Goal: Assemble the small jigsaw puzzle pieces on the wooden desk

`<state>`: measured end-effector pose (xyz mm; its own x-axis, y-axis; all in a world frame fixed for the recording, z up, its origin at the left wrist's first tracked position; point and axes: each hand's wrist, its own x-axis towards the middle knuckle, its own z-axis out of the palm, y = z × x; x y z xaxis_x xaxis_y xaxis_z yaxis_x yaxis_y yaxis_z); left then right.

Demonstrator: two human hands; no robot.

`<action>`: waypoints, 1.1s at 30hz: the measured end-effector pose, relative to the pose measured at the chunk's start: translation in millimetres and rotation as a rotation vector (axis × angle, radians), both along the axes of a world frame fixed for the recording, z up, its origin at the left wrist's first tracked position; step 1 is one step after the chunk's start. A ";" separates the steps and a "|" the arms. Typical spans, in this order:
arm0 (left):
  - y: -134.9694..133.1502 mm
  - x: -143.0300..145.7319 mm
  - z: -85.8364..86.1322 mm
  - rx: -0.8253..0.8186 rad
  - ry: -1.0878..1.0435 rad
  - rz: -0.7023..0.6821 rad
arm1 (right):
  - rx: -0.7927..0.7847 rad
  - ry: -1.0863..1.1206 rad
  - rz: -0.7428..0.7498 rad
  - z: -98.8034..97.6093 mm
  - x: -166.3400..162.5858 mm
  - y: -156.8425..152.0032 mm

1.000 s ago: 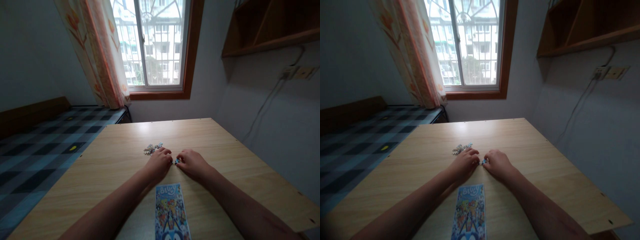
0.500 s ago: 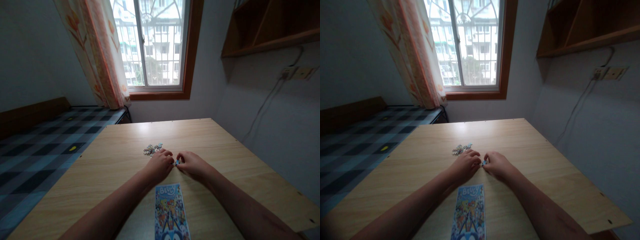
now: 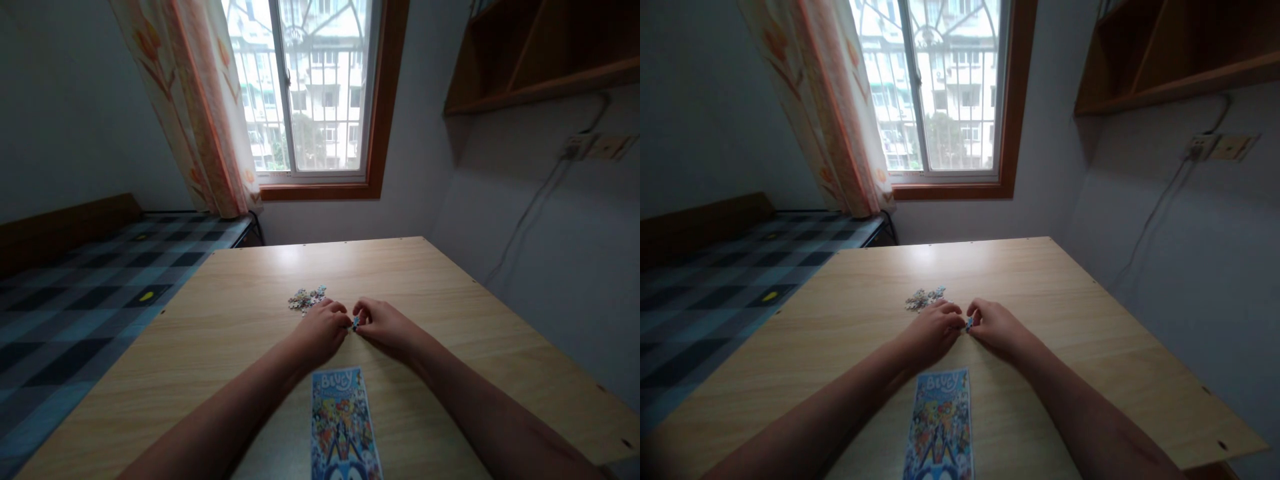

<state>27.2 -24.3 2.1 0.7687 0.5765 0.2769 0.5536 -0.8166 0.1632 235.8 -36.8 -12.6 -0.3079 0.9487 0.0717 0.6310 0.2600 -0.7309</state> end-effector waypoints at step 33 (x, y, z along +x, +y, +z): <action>12.0 0.0 3.4 -0.342 -0.353 0.170 | 0.212 -0.092 0.022 15.1 -4.0 -5.4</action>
